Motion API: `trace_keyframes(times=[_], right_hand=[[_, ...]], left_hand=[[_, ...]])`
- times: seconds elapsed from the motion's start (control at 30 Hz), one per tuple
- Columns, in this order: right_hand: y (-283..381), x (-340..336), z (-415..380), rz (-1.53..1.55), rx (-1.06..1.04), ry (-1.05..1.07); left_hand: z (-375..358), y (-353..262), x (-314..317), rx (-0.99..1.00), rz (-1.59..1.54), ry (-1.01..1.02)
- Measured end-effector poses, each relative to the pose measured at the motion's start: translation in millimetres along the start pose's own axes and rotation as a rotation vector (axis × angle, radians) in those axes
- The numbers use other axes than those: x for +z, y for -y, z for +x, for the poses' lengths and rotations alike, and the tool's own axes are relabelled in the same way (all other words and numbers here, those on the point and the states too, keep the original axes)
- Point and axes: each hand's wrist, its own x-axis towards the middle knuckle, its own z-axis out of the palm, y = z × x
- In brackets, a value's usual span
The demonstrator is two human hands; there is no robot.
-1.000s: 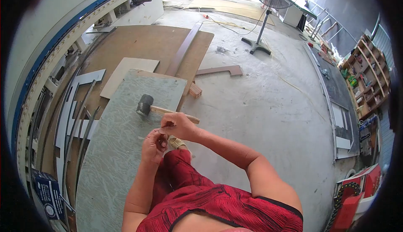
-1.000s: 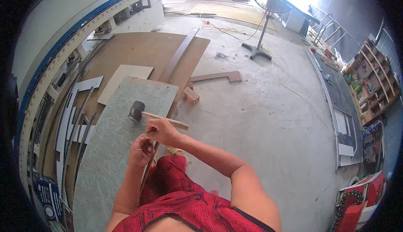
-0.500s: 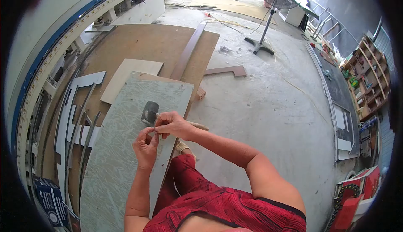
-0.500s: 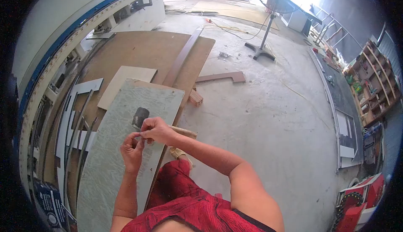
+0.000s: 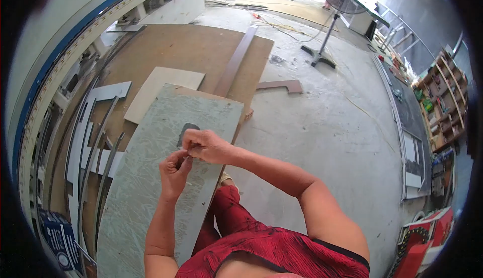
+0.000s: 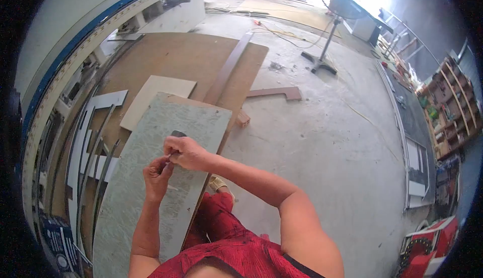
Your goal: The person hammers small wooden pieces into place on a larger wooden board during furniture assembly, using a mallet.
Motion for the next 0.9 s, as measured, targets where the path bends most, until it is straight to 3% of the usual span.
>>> trace_keyframes(times=[0.3,0.4,0.6,0.7,0.8,0.9], right_hand=[[-14.0,5.1,16.7,0.324,0.240,0.059],[-27.8,12.6,19.6,0.121,0.082,0.001],[-20.0,13.3,24.4,0.208,0.219,-0.105],[-32.7,5.2,14.9,-0.162,0.126,-0.175],[-48.9,-0.4,-3.5,-0.692,0.158,-0.139],[-71.6,-0.9,-17.9,-0.908,0.265,-0.014]], left_hand=[[17.8,4.9,-24.3,-0.072,-0.027,0.140],[27.3,7.3,-30.2,-0.065,0.002,0.234],[49.8,13.3,-37.5,-0.122,-0.053,0.290],[78.0,27.6,-42.2,-0.060,0.043,0.233],[120.3,48.8,-45.6,0.044,0.169,0.134],[169.8,76.0,-42.6,0.145,0.336,0.040]])
